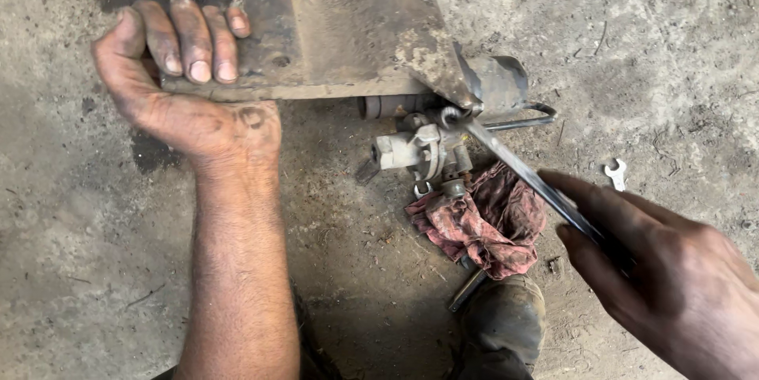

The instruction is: The person uses a wrench to tighten bolts on a mechanical part, likely a starter motor, while sitting on the floor. They manipulate the part and tools to secure components together.

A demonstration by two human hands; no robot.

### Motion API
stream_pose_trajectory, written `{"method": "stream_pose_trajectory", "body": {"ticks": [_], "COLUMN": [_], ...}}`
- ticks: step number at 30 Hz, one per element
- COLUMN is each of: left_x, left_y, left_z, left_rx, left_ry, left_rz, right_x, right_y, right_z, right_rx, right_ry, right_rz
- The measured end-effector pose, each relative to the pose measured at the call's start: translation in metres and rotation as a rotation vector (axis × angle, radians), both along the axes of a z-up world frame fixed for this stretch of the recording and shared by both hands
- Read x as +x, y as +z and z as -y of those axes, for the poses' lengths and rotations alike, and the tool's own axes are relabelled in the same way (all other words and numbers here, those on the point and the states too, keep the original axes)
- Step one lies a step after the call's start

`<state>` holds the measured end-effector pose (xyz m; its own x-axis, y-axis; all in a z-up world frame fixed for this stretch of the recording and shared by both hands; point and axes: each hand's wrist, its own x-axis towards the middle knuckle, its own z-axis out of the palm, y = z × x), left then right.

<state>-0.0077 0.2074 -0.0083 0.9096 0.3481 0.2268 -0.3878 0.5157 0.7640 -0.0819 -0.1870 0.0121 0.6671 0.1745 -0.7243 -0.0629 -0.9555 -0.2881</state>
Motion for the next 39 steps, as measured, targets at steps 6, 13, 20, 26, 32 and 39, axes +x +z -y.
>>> {"method": "stream_pose_trajectory", "body": {"ticks": [6,13,20,26,32,39], "left_x": [-0.005,0.000,-0.003,0.000,0.002,0.005], "left_y": [0.003,-0.002,-0.004,-0.002,0.001,0.001], "left_z": [0.003,-0.001,-0.003,-0.001,0.002,0.003], "left_rx": [-0.017,0.033,0.107,0.086,0.091,0.079], "left_ry": [0.023,-0.005,0.003,0.029,-0.002,0.031], "left_rz": [-0.024,0.010,0.017,0.000,0.003,-0.009], "right_x": [0.014,0.041,0.078,0.108,0.103,0.107], "right_y": [0.012,-0.003,0.022,0.024,-0.004,0.020], "right_z": [-0.001,-0.007,-0.045,-0.087,-0.066,-0.077], "right_rx": [0.389,0.817,1.191,1.393,1.341,1.159], "right_ry": [-0.166,-0.283,-0.391,-0.104,-0.096,-0.081], "right_rz": [0.321,0.434,0.375,0.406,0.638,0.684]}}
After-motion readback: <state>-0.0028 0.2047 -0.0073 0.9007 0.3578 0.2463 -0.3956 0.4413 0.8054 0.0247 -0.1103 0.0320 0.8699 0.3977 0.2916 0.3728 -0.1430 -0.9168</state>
